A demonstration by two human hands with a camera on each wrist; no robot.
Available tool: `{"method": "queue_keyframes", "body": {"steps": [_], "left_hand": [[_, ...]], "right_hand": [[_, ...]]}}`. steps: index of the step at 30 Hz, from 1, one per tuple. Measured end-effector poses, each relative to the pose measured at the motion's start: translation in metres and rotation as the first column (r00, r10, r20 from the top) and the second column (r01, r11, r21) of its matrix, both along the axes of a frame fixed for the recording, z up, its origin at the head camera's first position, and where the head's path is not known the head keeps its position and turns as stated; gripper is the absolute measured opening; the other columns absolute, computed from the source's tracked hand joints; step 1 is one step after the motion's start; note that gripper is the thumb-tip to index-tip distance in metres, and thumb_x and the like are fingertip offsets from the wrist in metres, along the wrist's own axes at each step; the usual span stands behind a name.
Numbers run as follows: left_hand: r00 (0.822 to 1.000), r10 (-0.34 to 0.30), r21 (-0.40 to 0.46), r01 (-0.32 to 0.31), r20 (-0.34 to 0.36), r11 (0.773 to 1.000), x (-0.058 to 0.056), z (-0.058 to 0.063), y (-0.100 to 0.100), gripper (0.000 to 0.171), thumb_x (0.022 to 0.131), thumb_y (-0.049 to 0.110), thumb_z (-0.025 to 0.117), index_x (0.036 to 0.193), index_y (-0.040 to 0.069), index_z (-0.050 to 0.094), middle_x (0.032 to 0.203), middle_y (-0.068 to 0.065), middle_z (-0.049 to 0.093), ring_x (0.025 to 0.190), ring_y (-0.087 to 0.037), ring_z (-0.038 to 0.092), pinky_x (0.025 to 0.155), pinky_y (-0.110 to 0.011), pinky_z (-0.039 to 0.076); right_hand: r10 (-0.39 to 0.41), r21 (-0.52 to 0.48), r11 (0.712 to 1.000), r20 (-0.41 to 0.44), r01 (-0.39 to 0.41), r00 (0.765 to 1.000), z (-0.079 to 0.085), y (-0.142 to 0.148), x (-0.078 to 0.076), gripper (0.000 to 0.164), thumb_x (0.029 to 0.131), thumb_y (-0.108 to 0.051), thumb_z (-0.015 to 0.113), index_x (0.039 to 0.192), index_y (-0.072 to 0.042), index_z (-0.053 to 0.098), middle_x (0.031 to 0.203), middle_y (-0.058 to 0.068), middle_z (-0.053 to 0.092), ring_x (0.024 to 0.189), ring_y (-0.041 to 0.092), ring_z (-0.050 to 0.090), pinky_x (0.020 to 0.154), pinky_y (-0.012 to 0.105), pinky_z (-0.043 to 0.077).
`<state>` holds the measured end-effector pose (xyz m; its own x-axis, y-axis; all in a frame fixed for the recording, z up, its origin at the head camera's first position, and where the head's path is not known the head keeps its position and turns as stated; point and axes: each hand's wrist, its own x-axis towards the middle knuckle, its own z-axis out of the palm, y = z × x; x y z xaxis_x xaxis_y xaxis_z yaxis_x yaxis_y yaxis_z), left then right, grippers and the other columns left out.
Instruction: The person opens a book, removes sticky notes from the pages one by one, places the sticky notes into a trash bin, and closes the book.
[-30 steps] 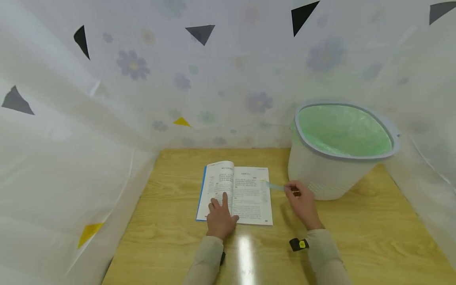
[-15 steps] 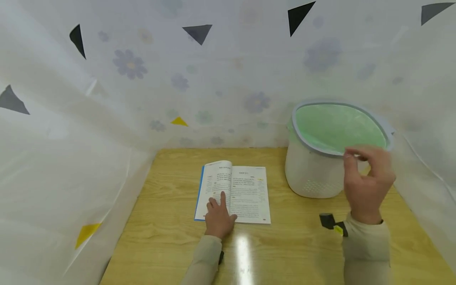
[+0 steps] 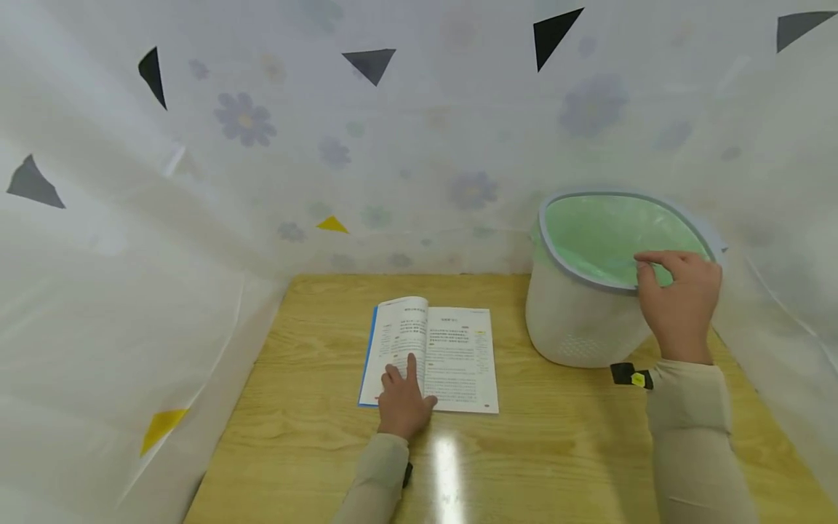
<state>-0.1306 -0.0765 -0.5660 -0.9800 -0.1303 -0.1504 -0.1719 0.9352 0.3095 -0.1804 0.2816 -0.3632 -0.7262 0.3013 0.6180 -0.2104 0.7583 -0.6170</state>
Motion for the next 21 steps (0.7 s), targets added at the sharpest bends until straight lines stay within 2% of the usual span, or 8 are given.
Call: {"method": "queue_keyframes", "body": {"steps": [5, 11, 16, 21], "left_hand": [[1.0, -0.002, -0.007, 0.002, 0.005, 1.0, 0.0, 0.0, 0.0, 0.095, 0.084, 0.05, 0.073, 0.158, 0.018, 0.025, 0.148, -0.032, 0.031, 0.127, -0.041, 0.042, 0.085, -0.055, 0.054], [1.0, 0.0, 0.009, 0.0, 0.011, 1.0, -0.001, 0.002, -0.001, 0.094, 0.084, 0.05, 0.073, 0.158, 0.018, 0.025, 0.149, -0.033, 0.03, 0.129, -0.042, 0.041, 0.089, -0.059, 0.053], [1.0, -0.004, 0.015, 0.004, -0.005, 1.0, -0.002, -0.002, 0.0, 0.095, 0.083, 0.049, 0.074, 0.158, 0.017, 0.025, 0.148, -0.033, 0.031, 0.128, -0.042, 0.042, 0.085, -0.053, 0.054], [1.0, -0.011, 0.007, 0.011, -0.025, 1.0, 0.0, 0.002, -0.001, 0.095, 0.083, 0.048, 0.075, 0.157, 0.015, 0.027, 0.146, -0.035, 0.033, 0.127, -0.043, 0.042, 0.081, -0.053, 0.055]], "right_hand": [[-0.008, 0.014, 1.0, -0.011, 0.008, 1.0, -0.003, -0.001, -0.001, 0.025, 0.097, -0.011, 0.056, 0.104, 0.004, 0.075, 0.104, 0.031, 0.067, 0.104, 0.044, 0.055, 0.114, 0.056, 0.023], [-0.02, 0.027, 0.999, 0.03, 0.019, 0.999, -0.001, -0.001, -0.002, 0.026, 0.097, -0.013, 0.055, 0.105, 0.003, 0.074, 0.107, 0.031, 0.065, 0.106, 0.044, 0.054, 0.114, 0.057, 0.023], [-0.016, 0.052, 0.999, 0.135, 0.009, 0.991, 0.001, 0.001, -0.002, 0.03, 0.098, -0.015, 0.052, 0.111, 0.003, 0.072, 0.114, 0.032, 0.063, 0.113, 0.046, 0.052, 0.116, 0.059, 0.021], [-0.03, 0.062, 0.998, 0.232, 0.016, 0.972, 0.007, 0.004, 0.0, 0.034, 0.099, -0.018, 0.052, 0.12, 0.003, 0.068, 0.124, 0.033, 0.06, 0.121, 0.047, 0.048, 0.119, 0.058, 0.018]]}}
